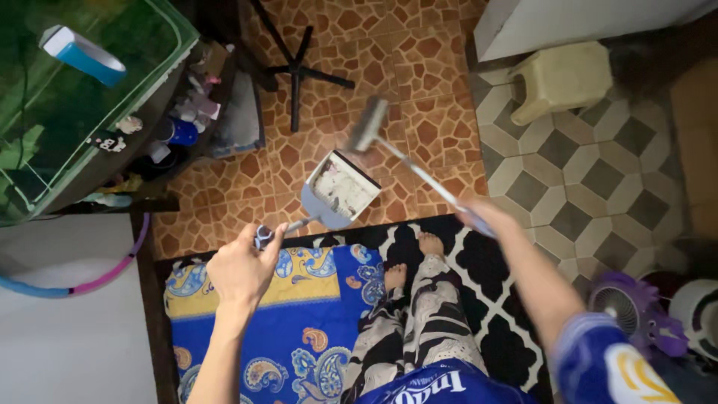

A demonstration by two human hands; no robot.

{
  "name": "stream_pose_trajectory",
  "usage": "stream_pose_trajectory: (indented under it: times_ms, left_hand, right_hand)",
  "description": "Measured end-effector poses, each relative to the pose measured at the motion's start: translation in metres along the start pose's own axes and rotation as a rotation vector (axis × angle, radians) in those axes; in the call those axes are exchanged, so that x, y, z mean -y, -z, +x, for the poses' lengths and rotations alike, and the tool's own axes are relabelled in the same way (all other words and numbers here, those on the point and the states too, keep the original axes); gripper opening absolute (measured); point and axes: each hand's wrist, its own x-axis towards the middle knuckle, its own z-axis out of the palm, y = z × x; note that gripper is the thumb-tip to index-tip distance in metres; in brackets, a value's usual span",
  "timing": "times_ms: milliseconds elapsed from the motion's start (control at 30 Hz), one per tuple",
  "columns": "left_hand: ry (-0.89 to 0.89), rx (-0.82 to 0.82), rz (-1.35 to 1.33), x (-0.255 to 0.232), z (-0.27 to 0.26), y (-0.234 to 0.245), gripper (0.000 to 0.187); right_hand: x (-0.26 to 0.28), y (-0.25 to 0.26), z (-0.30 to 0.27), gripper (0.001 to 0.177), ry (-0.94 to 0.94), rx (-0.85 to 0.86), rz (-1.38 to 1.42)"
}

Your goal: The person sweeps debris from the floor using a brush and a dustpan, moving a stool and other items to reach all areas before collecting the dirt into the dustpan.

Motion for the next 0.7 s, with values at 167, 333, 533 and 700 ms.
stream_pose_trajectory:
  times_ms: [167, 333, 533, 700]
  left_hand:
    - [-0.007, 0.008, 0.006, -0.001, 0.012, 0.003, 0.046]
    - [-0.097, -0.081, -0.045, -0.020, 0.036, 0.001, 0.047]
    - [-0.131, -0.166, -0.209, -0.062, 0.072, -0.007, 0.041]
    - [-0.131, -0.213, -0.327, -0.094, 0.092, -0.016, 0.040]
  right_hand:
    - [-0.046, 0.092, -0.122, 0.023, -0.186, -0.053, 0.242]
    - [-0.077, 0.095, -0.158, 0.010, -0.119, -0.325, 0.113]
    - [-0.078, 0.026, -0.172, 0.012, -0.088, -0.156, 0.171]
    - [-0.055, -0.072, -0.099, 0.015, -0.041, 0.052, -0.012]
